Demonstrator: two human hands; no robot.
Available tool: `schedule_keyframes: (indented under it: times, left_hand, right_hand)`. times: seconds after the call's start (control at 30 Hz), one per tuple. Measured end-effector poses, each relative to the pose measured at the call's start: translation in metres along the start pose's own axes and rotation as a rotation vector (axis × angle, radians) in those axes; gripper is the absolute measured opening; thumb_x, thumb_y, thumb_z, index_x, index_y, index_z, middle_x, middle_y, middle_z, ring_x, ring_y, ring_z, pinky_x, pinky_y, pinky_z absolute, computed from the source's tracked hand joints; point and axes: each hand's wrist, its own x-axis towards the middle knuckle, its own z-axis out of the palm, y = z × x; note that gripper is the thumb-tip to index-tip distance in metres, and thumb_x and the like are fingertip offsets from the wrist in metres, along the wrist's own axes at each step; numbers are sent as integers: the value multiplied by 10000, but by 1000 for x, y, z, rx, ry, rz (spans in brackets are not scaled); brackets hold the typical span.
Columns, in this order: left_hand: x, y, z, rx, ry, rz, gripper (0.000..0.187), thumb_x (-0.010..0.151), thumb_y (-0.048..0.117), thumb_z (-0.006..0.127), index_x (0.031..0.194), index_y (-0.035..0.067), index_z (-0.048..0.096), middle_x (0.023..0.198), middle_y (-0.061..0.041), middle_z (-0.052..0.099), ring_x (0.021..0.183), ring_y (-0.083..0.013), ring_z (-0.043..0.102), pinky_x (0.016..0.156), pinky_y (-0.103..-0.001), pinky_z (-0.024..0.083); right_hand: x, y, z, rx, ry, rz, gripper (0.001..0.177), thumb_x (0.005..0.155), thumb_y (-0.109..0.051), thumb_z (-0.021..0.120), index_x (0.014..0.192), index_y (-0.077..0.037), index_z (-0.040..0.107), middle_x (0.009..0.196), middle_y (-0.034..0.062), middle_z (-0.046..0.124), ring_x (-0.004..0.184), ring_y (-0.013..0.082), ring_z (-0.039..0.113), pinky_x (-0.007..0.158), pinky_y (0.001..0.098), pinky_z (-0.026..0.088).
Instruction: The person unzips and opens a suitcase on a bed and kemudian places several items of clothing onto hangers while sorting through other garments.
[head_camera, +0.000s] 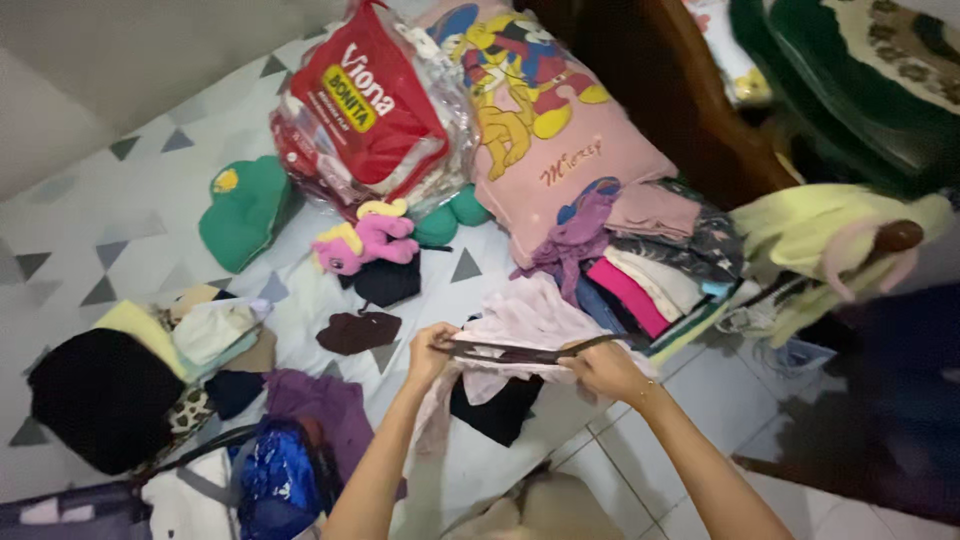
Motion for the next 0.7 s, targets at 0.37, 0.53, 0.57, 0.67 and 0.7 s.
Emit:
schedule_keyframes:
  times: [0.37, 0.53, 0.57, 0.67, 0.7]
  left_hand:
    - [17, 75, -95, 137, -5, -34, 270, 741, 59, 752, 1009, 74, 786, 800, -38, 786, 676, -78, 712, 623, -269, 588]
    - [36, 106, -129, 127, 19, -200, 222, 775, 111, 759, 985, 83, 826, 784, -58, 790, 646, -97, 699, 615, -295, 557]
    - [36, 117, -136, 249, 26, -179, 203, 781, 145, 790, 969, 84, 835, 761, -61, 787, 640, -97, 701, 627, -289, 554]
    - [36, 145, -148, 282, 38, -143, 223, 753, 142, 766, 959, 92, 834, 766, -59, 797, 650, -93, 741, 664, -267, 593]
    - [37, 153, -147, 283, 37, -138, 223, 753, 142, 766, 959, 92, 834, 766, -59, 797, 650, -93, 741, 664, -267, 593]
  right_hand:
    - [30, -21, 28, -66, 315, -208, 150, 921, -217, 639, 953, -81, 694, 919, 124, 695, 848, 348, 674, 758, 446, 535]
    - [28, -42, 34, -108, 492, -429, 150, 853, -141, 659, 974, -57, 687, 900, 115, 676, 842, 333, 655, 722, 434, 528]
    - [28, -46, 36, -108, 491, -431, 150, 853, -141, 659, 974, -57, 687, 900, 115, 676, 842, 333, 655, 722, 434, 528]
    - [27, -57, 37, -297, 495, -486, 158, 759, -124, 687, 900, -59, 662, 844, 105, 659, 826, 330, 643, 731, 470, 477]
    - [24, -60, 37, -205, 470, -506, 162, 789, -135, 701, 937, -72, 679, 837, 99, 663, 811, 323, 635, 719, 458, 458]
